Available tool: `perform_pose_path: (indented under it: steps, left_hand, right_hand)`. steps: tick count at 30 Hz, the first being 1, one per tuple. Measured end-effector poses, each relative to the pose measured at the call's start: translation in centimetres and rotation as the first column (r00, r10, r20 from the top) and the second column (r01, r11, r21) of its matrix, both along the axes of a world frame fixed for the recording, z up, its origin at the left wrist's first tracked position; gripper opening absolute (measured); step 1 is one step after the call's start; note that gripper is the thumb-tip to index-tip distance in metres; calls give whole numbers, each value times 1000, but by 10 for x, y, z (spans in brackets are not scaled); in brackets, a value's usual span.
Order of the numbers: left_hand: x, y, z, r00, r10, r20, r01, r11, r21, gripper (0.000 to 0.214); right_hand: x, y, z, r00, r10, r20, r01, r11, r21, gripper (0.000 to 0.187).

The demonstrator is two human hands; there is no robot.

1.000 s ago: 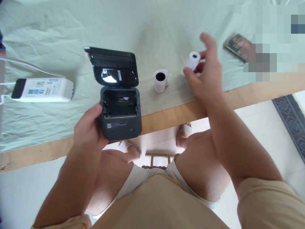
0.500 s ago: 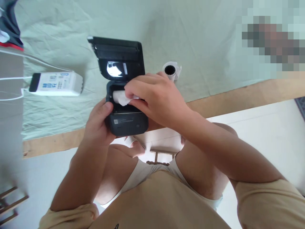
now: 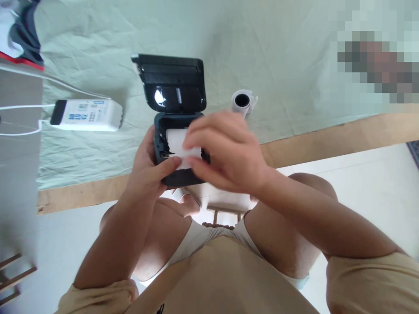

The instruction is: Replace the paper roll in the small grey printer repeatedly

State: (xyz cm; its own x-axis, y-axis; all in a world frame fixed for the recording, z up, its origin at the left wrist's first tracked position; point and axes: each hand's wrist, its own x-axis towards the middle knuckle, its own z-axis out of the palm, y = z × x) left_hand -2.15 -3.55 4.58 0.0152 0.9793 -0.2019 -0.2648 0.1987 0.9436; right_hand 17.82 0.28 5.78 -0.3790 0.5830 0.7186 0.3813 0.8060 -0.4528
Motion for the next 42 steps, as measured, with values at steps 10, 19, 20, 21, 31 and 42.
perform_pose_path:
  steps: [10, 19, 20, 21, 31, 42]
  left_hand:
    - [5, -2, 2, 997, 69, -21, -69, 998, -6, 67]
    - [11, -1, 4, 992, 117, 50, -116, 993, -17, 43]
    - [12, -1, 4, 992, 124, 39, -123, 992, -14, 45]
    - [13, -1, 4, 991, 127, 31, -126, 992, -10, 48]
    - [16, 4, 0, 981, 146, 124, -145, 989, -23, 47]
    - [7, 7, -13, 963, 229, 143, -230, 973, -12, 46]
  right_hand:
    - [5, 2, 2, 981, -78, -176, 13, 939, -343, 26]
    - [0, 8, -39, 960, 51, -276, -229, 711, -665, 52]
    - [0, 9, -41, 961, 47, -272, -227, 694, -683, 54]
    - [0, 10, -42, 962, 36, -270, -220, 685, -695, 56]
    - [2, 4, -29, 915, 63, -398, -353, 603, -716, 43]
    - [16, 7, -6, 968, 141, -206, -240, 756, -609, 39]
